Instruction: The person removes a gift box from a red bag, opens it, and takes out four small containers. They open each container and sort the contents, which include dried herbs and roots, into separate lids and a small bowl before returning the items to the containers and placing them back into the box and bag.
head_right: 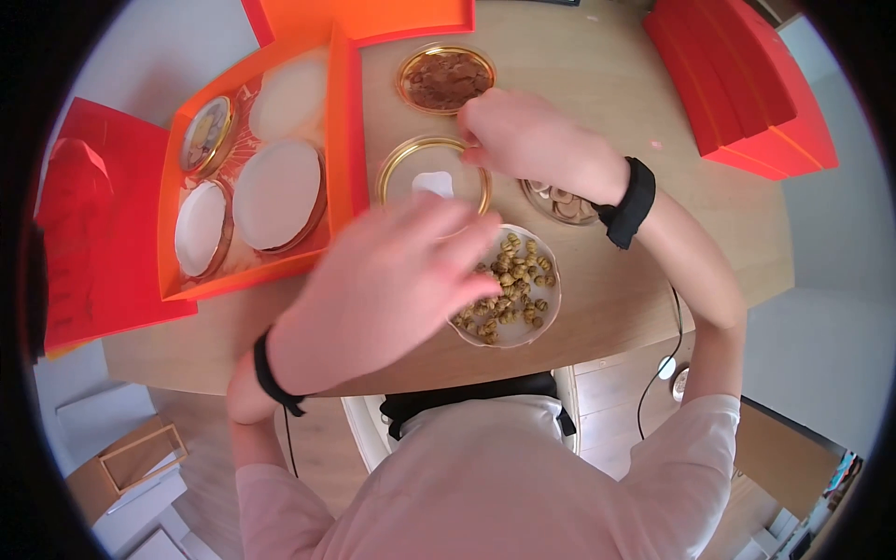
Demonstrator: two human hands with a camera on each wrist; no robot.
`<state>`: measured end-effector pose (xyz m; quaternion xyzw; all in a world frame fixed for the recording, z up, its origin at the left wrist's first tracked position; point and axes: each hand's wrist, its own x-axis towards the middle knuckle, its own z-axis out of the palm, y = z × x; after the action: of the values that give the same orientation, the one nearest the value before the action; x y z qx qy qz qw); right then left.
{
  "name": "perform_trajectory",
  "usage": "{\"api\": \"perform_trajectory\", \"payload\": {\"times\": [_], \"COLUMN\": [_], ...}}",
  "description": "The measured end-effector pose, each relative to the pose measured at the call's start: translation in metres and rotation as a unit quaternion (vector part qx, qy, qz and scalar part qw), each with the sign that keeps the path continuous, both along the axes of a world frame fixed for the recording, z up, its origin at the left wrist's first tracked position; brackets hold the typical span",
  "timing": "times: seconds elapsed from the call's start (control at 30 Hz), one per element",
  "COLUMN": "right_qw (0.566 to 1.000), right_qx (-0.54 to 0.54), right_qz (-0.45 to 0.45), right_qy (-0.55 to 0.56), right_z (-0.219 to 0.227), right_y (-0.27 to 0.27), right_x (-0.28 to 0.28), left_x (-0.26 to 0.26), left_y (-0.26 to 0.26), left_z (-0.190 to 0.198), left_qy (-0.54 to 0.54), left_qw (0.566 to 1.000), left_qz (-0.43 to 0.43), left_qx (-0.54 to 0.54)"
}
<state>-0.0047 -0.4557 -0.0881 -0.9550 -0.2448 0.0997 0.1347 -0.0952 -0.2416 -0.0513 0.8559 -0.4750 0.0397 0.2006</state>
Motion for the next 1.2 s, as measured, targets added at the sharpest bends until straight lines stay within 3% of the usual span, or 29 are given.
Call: {"api": "perform_trajectory", "payload": {"times": [0.13, 0.2, 0.3, 0.33, 0.4, 0.5, 0.63, 0.73, 0.83, 0.93, 1.03, 1.13, 1.2], "right_qw": [0.996, 0.994, 0.987, 0.983, 0.970, 0.950, 0.954, 0.960, 0.947, 0.921, 0.959, 0.978, 0.981], "right_qx": [0.028, 0.059, 0.118, 0.147, 0.204, 0.308, 0.296, 0.248, 0.249, 0.241, 0.171, 0.122, 0.085], "right_qz": [0.024, 0.029, -0.059, -0.066, -0.082, -0.044, -0.003, 0.126, 0.181, 0.173, 0.178, 0.168, 0.168], "right_qy": [-0.077, -0.086, 0.088, 0.092, 0.100, 0.007, -0.042, -0.016, 0.091, 0.252, 0.143, 0.035, -0.038], "right_z": [-0.027, -0.025, 0.008, 0.014, 0.022, 0.028, 0.033, 0.031, 0.038, 0.046, 0.050, 0.042, 0.036], "right_y": [-0.008, -0.007, 0.000, -0.001, -0.007, -0.018, -0.032, -0.044, -0.039, -0.028, -0.018, -0.015, -0.011], "right_x": [0.006, 0.007, 0.005, 0.003, -0.006, -0.028, -0.050, -0.056, -0.072, -0.083, -0.093, -0.104, -0.114], "left_x": [0.010, 0.011, 0.007, 0.006, 0.007, 0.015, 0.008, 0.004, -0.005, -0.008, -0.011, -0.013, -0.013], "left_y": [0.027, 0.038, 0.041, 0.040, 0.037, 0.029, 0.025, 0.019, 0.012, 0.005, 0.007, 0.013, 0.016], "left_z": [0.026, 0.027, 0.020, 0.016, 0.011, 0.004, 0.002, -0.003, -0.008, -0.015, -0.013, -0.019, -0.023], "left_qy": [-0.073, -0.052, -0.002, 0.018, -0.052, -0.134, -0.040, -0.120, -0.211, -0.320, -0.373, -0.295, -0.235], "left_qw": [0.988, 0.986, 0.978, 0.973, 0.973, 0.963, 0.985, 0.990, 0.977, 0.942, 0.921, 0.947, 0.963], "left_qz": [0.105, 0.140, 0.195, 0.212, 0.206, 0.211, 0.167, 0.068, -0.031, -0.088, -0.110, -0.125, -0.126], "left_qx": [-0.089, -0.074, -0.080, -0.088, -0.094, -0.100, -0.028, -0.002, 0.011, -0.046, -0.023, 0.011, -0.033]}}
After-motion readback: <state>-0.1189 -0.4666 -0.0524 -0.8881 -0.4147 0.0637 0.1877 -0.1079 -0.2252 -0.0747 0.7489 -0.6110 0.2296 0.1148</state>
